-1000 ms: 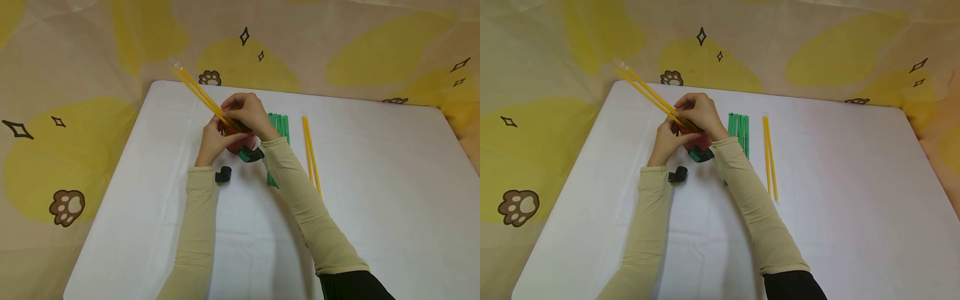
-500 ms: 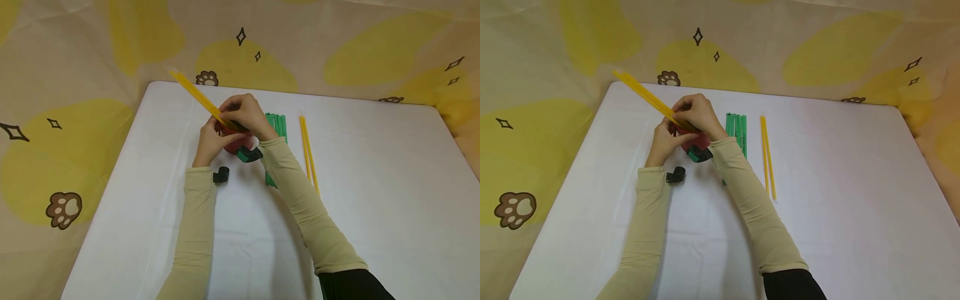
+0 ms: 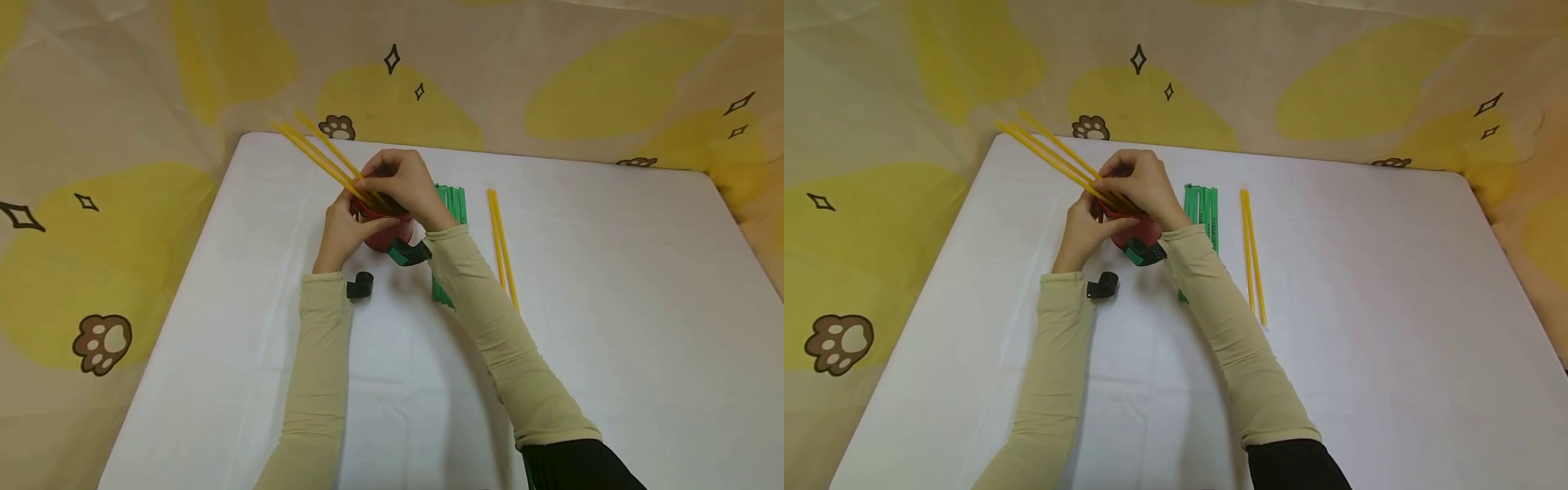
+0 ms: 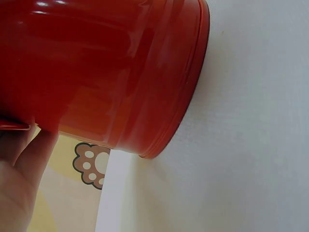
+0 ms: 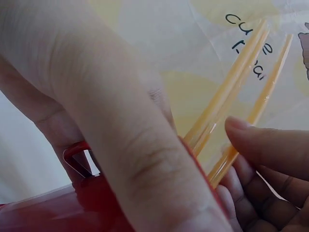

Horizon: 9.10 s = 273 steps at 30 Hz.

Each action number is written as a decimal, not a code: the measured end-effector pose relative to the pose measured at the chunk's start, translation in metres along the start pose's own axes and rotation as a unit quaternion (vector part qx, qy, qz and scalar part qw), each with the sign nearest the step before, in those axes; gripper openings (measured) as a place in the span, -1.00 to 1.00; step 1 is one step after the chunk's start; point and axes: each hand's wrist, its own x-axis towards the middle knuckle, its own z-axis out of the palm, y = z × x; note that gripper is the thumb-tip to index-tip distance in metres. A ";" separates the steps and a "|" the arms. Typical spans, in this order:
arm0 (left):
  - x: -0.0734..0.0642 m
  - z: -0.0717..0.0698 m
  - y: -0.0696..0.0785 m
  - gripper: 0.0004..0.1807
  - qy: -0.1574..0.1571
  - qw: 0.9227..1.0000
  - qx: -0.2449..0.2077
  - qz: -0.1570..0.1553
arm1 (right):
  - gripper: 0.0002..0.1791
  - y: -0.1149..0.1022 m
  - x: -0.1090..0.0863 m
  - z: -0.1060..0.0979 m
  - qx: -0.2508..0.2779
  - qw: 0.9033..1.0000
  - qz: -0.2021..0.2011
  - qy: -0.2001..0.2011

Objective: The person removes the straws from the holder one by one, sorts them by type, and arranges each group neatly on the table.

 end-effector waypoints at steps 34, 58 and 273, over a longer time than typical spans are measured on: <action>0.003 -0.001 0.001 -0.13 -0.006 1.000 -0.015 -0.021 | -0.78 -0.021 -0.016 -0.034 0.185 0.970 -0.070 0.142; 0.002 0.000 0.005 -0.11 0.000 0.999 -0.026 -0.022 | -0.84 -0.042 -0.033 -0.066 0.362 0.901 -0.087 0.222; 0.005 0.006 0.000 -0.17 0.002 0.998 -0.045 -0.047 | -0.67 0.111 -0.117 -0.193 -0.023 0.951 0.306 0.027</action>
